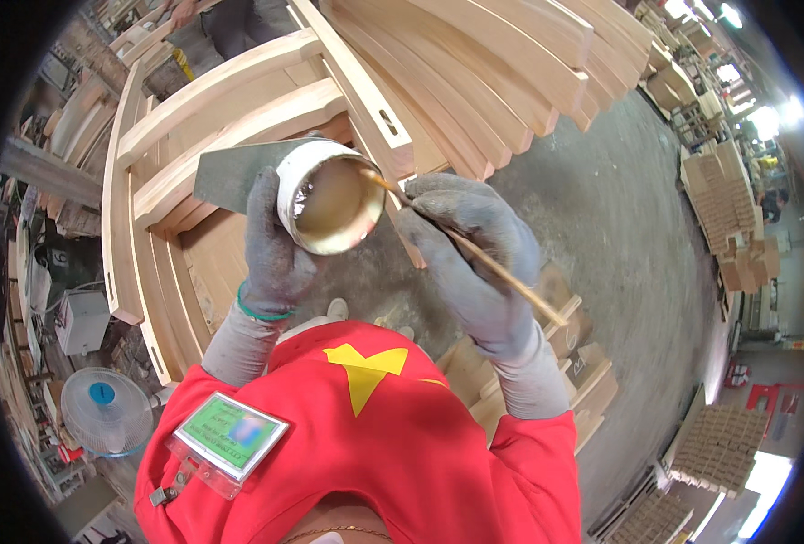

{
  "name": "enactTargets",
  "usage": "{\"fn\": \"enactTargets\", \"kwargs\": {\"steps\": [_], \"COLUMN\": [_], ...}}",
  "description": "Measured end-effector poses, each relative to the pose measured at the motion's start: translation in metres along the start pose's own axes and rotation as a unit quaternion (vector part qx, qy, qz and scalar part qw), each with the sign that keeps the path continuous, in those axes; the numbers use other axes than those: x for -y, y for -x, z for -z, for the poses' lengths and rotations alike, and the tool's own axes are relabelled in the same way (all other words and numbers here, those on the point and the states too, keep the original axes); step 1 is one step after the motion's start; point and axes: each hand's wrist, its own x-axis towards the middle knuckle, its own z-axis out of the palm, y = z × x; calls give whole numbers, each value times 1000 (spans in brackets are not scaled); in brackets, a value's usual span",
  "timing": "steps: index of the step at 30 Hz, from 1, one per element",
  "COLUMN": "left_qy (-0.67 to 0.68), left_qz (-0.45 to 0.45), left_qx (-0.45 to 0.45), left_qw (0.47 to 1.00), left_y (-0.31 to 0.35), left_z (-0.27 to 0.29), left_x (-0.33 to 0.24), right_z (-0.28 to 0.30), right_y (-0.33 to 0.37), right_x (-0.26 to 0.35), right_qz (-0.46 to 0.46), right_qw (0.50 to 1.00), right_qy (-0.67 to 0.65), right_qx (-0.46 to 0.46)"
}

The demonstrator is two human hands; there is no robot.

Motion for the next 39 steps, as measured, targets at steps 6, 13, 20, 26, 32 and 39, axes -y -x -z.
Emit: {"fn": "enactTargets", "kwargs": {"steps": [6,13,20,26,32,39], "left_qy": [-41,-27,75,168,21,-35], "left_qz": [-80,-177,-208,-153,-149,-166], "left_qx": [-25,-2,46,99,-18,-11], "left_qw": [996,984,974,969,988,986], "left_y": [2,2,-6,-2,2,-4], "left_z": [-6,-13,-18,-13,-28,-9], "left_x": [-8,-11,-24,-18,-11,1], "right_z": [-7,-26,-27,-35,-36,-33], "right_y": [5,15,38,44,44,49], "right_x": [24,17,24,16,15,26], "right_qz": [-106,-4,41,16,0,-35], "right_qw": [993,994,991,985,992,982], "right_qy": [-58,73,-127,-170,-123,-176], "right_qx": [-15,84,32,-25,-14,-60]}}
